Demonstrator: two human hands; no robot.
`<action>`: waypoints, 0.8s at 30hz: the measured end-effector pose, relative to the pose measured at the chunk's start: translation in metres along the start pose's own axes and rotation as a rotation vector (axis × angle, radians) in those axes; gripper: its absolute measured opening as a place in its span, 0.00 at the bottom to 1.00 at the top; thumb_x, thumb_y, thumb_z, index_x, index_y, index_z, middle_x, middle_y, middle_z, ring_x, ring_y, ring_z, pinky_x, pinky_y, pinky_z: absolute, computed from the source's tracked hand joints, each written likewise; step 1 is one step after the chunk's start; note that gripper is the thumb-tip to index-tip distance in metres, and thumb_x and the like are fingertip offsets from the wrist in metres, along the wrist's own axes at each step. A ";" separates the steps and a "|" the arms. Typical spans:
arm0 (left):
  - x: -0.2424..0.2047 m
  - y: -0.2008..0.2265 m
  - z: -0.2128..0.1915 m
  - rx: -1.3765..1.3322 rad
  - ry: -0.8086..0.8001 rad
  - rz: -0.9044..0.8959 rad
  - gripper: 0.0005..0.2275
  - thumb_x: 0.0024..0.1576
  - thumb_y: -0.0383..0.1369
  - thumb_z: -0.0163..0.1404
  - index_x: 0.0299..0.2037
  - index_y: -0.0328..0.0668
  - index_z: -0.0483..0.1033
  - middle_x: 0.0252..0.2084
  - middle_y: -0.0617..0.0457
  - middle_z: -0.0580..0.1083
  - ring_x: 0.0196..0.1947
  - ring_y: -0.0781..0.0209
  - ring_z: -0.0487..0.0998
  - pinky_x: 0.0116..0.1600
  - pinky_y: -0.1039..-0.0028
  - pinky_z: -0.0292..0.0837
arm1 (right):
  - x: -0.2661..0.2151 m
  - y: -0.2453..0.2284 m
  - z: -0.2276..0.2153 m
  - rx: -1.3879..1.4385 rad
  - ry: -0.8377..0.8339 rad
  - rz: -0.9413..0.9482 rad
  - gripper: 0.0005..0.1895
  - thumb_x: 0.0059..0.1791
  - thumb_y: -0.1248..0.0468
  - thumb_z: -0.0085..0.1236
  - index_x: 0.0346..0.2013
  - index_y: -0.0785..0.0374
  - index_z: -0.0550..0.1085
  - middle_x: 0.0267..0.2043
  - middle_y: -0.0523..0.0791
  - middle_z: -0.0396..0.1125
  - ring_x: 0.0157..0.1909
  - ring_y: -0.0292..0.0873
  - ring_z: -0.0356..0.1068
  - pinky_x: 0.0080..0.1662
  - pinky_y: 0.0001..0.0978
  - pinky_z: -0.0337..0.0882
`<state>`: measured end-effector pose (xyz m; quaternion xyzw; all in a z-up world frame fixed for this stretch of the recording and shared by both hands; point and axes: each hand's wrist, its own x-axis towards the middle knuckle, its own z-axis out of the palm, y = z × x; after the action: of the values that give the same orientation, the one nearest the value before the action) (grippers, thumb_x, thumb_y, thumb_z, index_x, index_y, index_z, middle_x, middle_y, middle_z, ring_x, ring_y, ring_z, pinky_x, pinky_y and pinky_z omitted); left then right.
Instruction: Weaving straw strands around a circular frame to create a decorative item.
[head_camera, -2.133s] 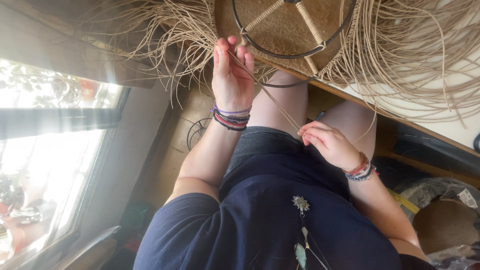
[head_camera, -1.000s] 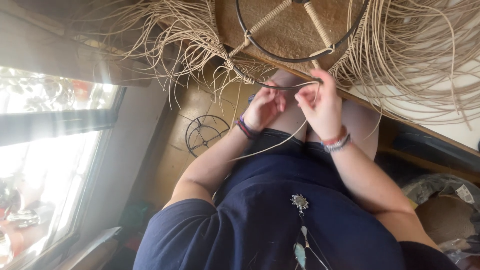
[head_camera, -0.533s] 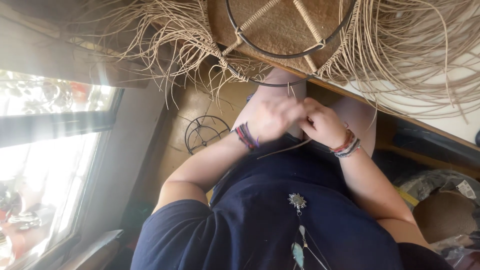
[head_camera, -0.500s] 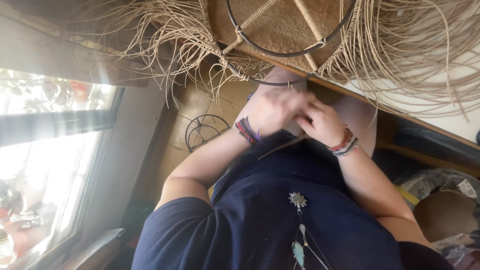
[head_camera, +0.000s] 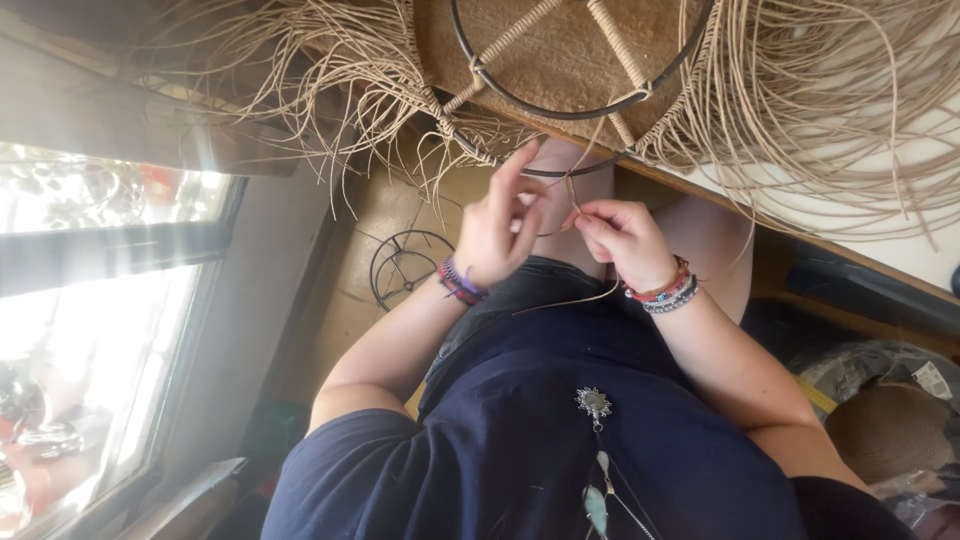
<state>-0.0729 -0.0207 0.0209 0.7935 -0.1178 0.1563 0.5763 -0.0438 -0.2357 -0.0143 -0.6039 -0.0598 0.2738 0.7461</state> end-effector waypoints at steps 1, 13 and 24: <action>-0.002 -0.003 -0.011 0.005 0.003 -0.004 0.28 0.62 0.25 0.48 0.73 0.34 0.52 0.43 0.46 0.80 0.28 0.50 0.83 0.32 0.65 0.80 | 0.001 0.003 0.003 0.003 -0.006 0.003 0.08 0.57 0.69 0.49 0.42 0.69 0.76 0.15 0.35 0.49 0.18 0.25 0.47 0.21 0.14 0.49; -0.032 0.007 -0.012 0.407 0.044 0.245 0.15 0.61 0.43 0.52 0.39 0.35 0.77 0.35 0.42 0.72 0.33 0.42 0.75 0.37 0.56 0.72 | 0.003 0.020 0.031 0.036 0.137 -0.047 0.09 0.57 0.70 0.51 0.46 0.72 0.77 0.16 0.39 0.55 0.20 0.23 0.48 0.23 0.13 0.53; 0.058 -0.002 0.040 -1.549 0.554 -0.446 0.26 0.70 0.47 0.31 0.16 0.52 0.44 0.19 0.66 0.41 0.17 0.69 0.41 0.24 0.79 0.39 | 0.010 0.032 0.044 0.326 0.265 0.059 0.11 0.58 0.68 0.49 0.32 0.61 0.65 0.19 0.36 0.41 0.19 0.24 0.41 0.18 0.12 0.44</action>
<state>-0.0139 -0.0583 0.0305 0.1130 0.1129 0.1029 0.9818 -0.0652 -0.1885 -0.0349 -0.5073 0.1018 0.2196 0.8271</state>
